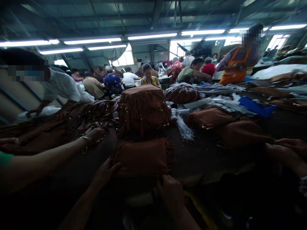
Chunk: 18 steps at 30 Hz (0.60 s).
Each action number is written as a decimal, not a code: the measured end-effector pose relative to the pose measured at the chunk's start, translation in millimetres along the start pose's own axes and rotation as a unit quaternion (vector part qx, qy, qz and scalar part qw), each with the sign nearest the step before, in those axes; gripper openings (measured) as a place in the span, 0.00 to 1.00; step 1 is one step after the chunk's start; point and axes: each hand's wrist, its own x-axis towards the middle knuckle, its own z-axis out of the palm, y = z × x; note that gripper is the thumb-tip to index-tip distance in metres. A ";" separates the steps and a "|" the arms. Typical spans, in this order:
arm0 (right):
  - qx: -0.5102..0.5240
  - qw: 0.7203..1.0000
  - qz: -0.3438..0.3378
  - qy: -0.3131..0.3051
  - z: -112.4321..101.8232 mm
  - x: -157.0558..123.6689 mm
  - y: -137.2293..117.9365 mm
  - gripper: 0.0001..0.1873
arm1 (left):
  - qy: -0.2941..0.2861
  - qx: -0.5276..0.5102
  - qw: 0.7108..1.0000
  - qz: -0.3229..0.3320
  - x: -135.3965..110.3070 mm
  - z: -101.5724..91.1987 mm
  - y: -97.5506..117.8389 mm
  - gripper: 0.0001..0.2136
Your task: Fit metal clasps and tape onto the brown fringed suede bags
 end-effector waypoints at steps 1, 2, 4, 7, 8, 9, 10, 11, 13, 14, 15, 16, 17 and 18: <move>-0.008 1.000 0.006 -0.010 -8.2 1.7 5.7 0.10 | 0.000 -0.006 1.000 -0.003 0.3 0.2 -0.5 0.20; -0.015 1.000 0.018 -0.021 -17.3 3.4 12.0 0.10 | -0.001 -0.010 1.000 -0.005 0.8 0.7 -1.3 0.20; -0.016 0.998 0.043 -0.045 -35.7 6.2 23.7 0.09 | -0.004 -0.011 1.000 -0.013 2.4 2.4 -4.1 0.20; 0.029 0.997 0.057 -0.039 -52.0 8.6 31.3 0.16 | 0.006 -0.024 0.999 -0.026 4.5 4.2 -5.8 0.22; 0.051 0.996 0.064 -0.035 -52.2 9.3 30.2 0.20 | 0.002 -0.042 0.999 -0.022 4.2 3.4 -3.8 0.23; 0.073 0.994 0.075 -0.035 -49.9 10.5 27.5 0.23 | -0.005 -0.069 0.998 -0.013 3.3 1.3 0.4 0.23; 0.098 0.990 0.090 -0.039 -45.9 12.4 24.0 0.24 | -0.014 -0.099 0.995 0.003 1.5 -2.2 7.2 0.24; 0.130 0.985 0.108 -0.044 -41.7 15.2 20.6 0.24 | -0.022 -0.126 0.992 0.021 -1.0 -7.1 16.8 0.24; 0.218 0.966 0.134 -0.034 -38.1 23.4 18.1 0.23 | -0.017 -0.163 0.984 0.064 -7.6 -20.2 44.5 0.25; 0.266 0.954 0.137 -0.019 -41.6 28.7 20.9 0.22 | -0.004 -0.169 0.982 0.087 -11.1 -27.4 62.7 0.26; 0.308 0.941 0.138 -0.003 -49.7 34.6 27.4 0.21 | 0.012 -0.172 0.978 0.116 -14.4 -33.9 83.6 0.25; 0.335 0.932 0.138 0.015 -62.7 41.3 37.7 0.21 | 0.024 -0.173 0.972 0.154 -17.0 -39.2 107.3 0.24; 0.343 0.929 0.138 0.039 -79.9 49.0 51.6 0.21 | 0.032 -0.176 0.964 0.196 -18.4 -42.4 133.6 0.22; 0.332 0.929 0.146 0.070 -100.0 58.0 68.3 0.22 | 0.034 -0.181 0.953 0.242 -18.1 -43.1 162.3 0.19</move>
